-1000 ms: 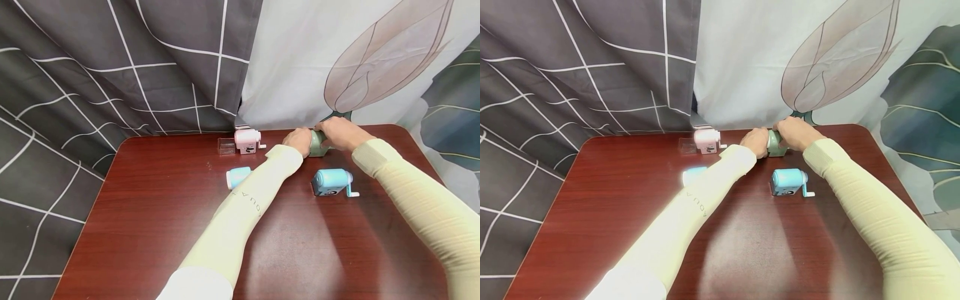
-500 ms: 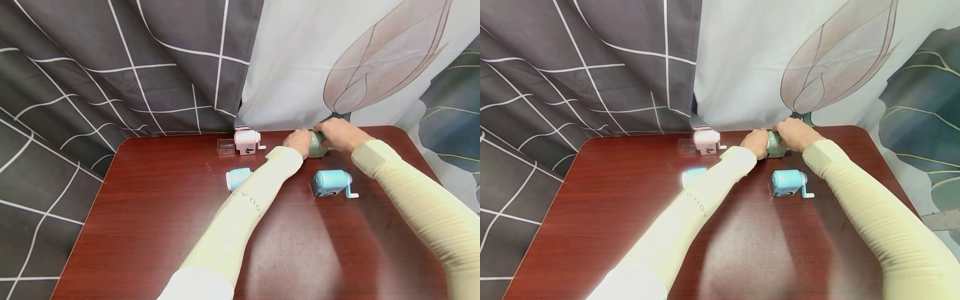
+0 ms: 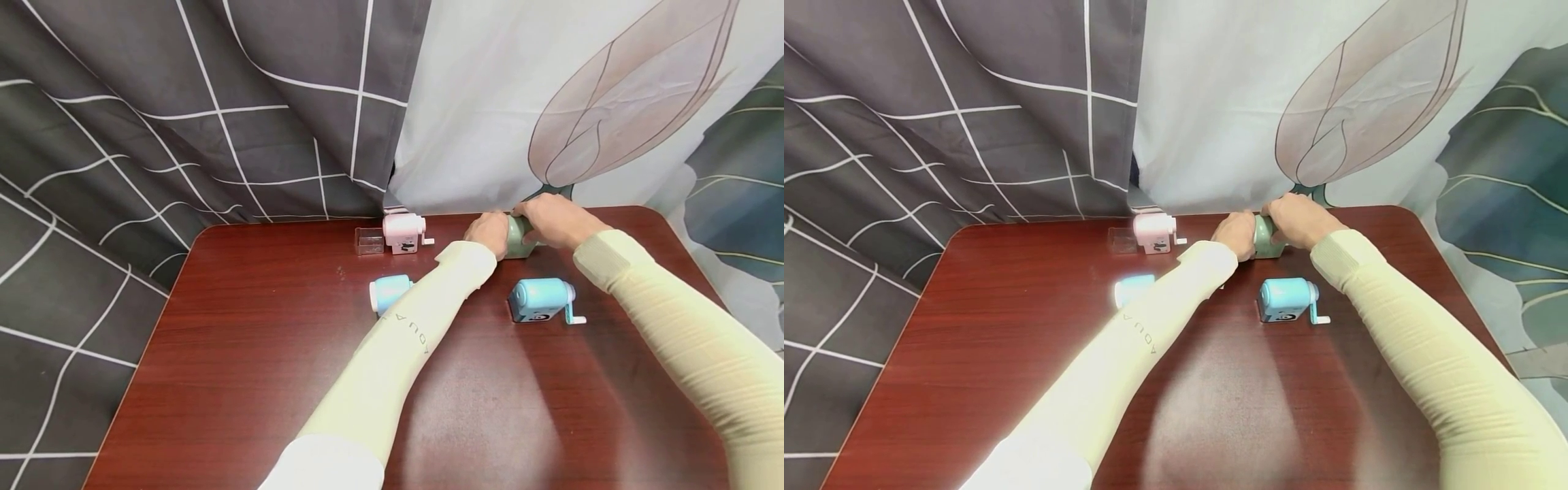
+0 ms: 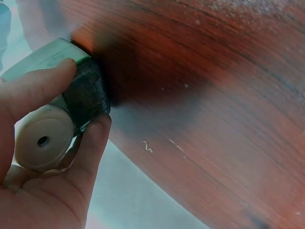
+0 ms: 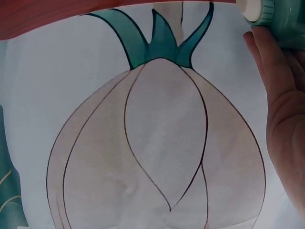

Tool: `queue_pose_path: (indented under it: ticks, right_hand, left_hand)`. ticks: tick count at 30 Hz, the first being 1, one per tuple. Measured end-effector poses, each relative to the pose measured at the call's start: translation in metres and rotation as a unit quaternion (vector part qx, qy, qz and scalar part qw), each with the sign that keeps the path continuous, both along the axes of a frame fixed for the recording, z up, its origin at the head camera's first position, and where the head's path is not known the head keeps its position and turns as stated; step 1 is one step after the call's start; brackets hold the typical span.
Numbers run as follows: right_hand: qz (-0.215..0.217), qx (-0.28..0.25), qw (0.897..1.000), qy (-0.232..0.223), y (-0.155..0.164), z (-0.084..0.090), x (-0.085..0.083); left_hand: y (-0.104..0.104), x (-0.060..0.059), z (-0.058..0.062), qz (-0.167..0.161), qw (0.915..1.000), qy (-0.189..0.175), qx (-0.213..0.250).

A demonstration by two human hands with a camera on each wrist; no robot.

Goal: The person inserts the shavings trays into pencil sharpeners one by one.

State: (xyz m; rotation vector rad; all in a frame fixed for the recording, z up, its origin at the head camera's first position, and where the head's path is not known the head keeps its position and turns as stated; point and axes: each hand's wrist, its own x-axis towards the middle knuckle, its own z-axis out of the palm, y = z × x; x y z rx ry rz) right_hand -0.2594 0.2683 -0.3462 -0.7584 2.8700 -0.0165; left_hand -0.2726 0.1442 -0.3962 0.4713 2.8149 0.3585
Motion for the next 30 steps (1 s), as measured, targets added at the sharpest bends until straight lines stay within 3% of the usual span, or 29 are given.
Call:
queue_pose_path:
  ticks: [17, 30]
  right_hand:
    - [0.008, 0.001, 1.000, 0.003, -0.0055, -0.0006, -0.0022]
    - [0.012, -0.005, 1.000, 0.006, 0.0020, -0.0006, -0.0013]
  left_hand:
    - [-0.0015, -0.0033, -0.0025, 0.026, 0.9996, -0.007, 0.004]
    - [0.0047, -0.0018, 0.0042, 0.026, 0.9993, -0.025, 0.006]
